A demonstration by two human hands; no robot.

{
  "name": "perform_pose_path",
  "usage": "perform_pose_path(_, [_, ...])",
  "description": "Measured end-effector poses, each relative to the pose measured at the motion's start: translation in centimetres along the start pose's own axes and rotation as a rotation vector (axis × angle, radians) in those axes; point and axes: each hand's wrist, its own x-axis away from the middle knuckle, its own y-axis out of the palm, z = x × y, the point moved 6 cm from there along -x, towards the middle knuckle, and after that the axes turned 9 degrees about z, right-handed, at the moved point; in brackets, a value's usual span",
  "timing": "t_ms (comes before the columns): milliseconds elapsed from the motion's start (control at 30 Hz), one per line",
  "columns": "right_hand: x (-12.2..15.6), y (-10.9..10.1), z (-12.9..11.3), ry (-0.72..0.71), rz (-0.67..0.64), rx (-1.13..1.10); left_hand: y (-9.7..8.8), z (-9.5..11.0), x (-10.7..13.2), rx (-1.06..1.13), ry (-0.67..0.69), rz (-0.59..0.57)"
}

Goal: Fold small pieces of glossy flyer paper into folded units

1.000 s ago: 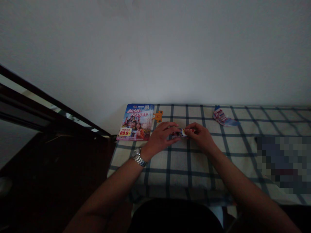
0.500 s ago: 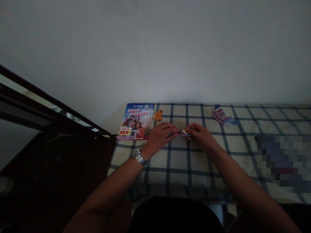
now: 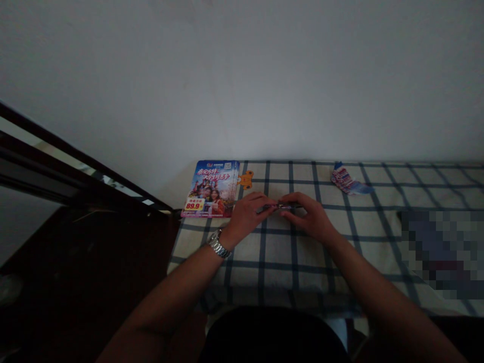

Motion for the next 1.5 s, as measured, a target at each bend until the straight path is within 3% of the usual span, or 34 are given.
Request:
perform_pose_path(167, [-0.1,0.1,-0.2,-0.079,0.01,0.112,0.3,-0.1,0.1,0.047,-0.023,-0.014])
perform_pose_path(633, [-0.3,-0.8,-0.7,-0.036,0.094,0.127,0.0,-0.6,0.1,0.264,-0.214,0.046])
perform_pose_path(1200, [-0.3,-0.9,-0.9,-0.021,0.082,0.116,0.2,-0.7,-0.1,0.345,-0.217,0.045])
perform_pose_path(1500, [0.0,-0.1,-0.4,-0.056,0.071,0.106,0.4,-0.7,0.0,0.278,-0.179,0.075])
